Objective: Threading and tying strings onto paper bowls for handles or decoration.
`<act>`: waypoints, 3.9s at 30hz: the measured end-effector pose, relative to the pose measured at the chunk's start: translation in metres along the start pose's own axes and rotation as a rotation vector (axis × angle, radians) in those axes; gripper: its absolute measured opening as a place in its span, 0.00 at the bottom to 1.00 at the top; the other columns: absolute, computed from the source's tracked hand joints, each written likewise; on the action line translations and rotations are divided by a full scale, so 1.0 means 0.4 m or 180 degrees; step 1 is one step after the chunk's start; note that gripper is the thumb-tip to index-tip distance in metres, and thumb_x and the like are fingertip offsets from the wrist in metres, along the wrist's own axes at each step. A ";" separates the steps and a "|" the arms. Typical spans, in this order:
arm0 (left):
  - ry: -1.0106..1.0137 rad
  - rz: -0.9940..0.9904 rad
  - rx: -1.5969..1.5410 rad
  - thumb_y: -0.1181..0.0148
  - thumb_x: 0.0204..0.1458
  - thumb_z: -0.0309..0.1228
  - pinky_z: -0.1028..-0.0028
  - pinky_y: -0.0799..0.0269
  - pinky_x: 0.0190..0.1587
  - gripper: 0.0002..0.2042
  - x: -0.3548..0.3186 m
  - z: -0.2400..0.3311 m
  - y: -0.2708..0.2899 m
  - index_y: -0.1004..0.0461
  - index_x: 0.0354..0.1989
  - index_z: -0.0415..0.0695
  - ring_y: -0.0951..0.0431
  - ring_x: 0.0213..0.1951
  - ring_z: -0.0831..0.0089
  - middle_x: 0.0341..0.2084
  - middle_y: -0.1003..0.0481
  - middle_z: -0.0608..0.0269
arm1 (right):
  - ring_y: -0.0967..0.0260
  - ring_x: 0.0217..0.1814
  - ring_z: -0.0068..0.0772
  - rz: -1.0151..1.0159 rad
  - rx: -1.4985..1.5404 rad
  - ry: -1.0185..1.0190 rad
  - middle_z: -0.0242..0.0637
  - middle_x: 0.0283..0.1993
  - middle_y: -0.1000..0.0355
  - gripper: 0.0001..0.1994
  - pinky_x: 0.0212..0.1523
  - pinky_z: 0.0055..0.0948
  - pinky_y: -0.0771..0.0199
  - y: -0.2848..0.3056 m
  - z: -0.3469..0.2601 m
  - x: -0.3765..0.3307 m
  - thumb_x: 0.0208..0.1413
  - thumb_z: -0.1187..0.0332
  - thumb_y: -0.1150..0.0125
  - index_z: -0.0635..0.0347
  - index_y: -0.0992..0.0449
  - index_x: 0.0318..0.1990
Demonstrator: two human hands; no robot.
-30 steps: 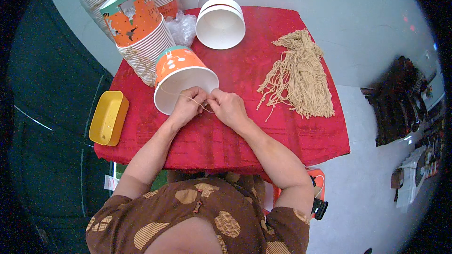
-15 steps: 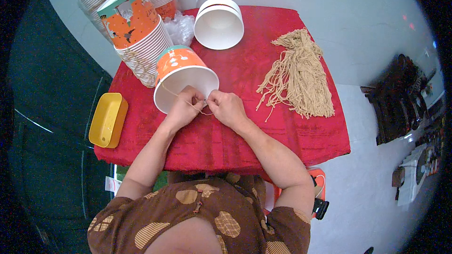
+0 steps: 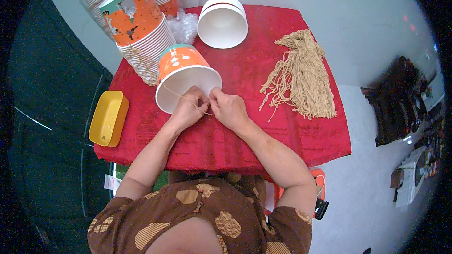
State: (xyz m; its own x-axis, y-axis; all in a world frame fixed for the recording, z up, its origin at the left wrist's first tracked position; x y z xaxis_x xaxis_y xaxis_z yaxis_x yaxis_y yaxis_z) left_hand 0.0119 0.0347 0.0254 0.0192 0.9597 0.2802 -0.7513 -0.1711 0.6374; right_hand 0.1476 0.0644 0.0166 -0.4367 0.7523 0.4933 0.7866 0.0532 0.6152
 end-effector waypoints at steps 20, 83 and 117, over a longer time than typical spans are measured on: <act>0.0316 0.0008 -0.0218 0.42 0.45 0.22 0.63 0.28 0.37 0.03 0.010 -0.039 0.000 0.26 0.24 0.36 0.23 0.34 0.57 0.28 0.24 0.48 | 0.28 0.22 0.48 -0.0013 -0.0586 0.1019 0.44 0.21 0.29 0.05 0.20 0.43 0.29 0.004 -0.033 -0.002 0.52 0.72 0.43 0.61 0.30 0.27; 0.0206 0.0040 0.0284 0.43 0.44 0.23 0.58 0.30 0.38 0.04 0.010 -0.033 -0.008 0.29 0.22 0.34 0.25 0.34 0.48 0.28 0.27 0.42 | 0.26 0.30 0.52 -0.0993 -0.0434 -0.0239 0.47 0.26 0.26 0.08 0.32 0.49 0.28 0.026 0.017 0.003 0.48 0.70 0.48 0.59 0.23 0.34; -0.0204 -0.0025 0.0373 0.44 0.45 0.22 0.62 0.28 0.35 0.04 0.001 0.008 -0.019 0.30 0.29 0.35 0.24 0.32 0.53 0.28 0.27 0.46 | 0.28 0.20 0.37 -0.0678 0.0970 -0.1316 0.43 0.15 0.30 0.19 0.27 0.38 0.29 0.026 0.049 0.037 0.59 0.62 0.51 0.70 0.26 0.23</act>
State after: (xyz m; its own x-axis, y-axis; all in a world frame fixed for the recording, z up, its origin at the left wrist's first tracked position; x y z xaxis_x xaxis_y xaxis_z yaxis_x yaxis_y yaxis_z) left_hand 0.0199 0.0355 0.0229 0.0696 0.9456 0.3178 -0.6688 -0.1921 0.7182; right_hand 0.1580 0.0891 0.0182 -0.4406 0.8959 0.0571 0.8170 0.3738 0.4391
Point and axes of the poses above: each hand's wrist, its own x-axis towards the middle knuckle, its own y-axis out of the back of the hand, z = x × y, the point moved 5 cm from there along x, towards the middle knuckle
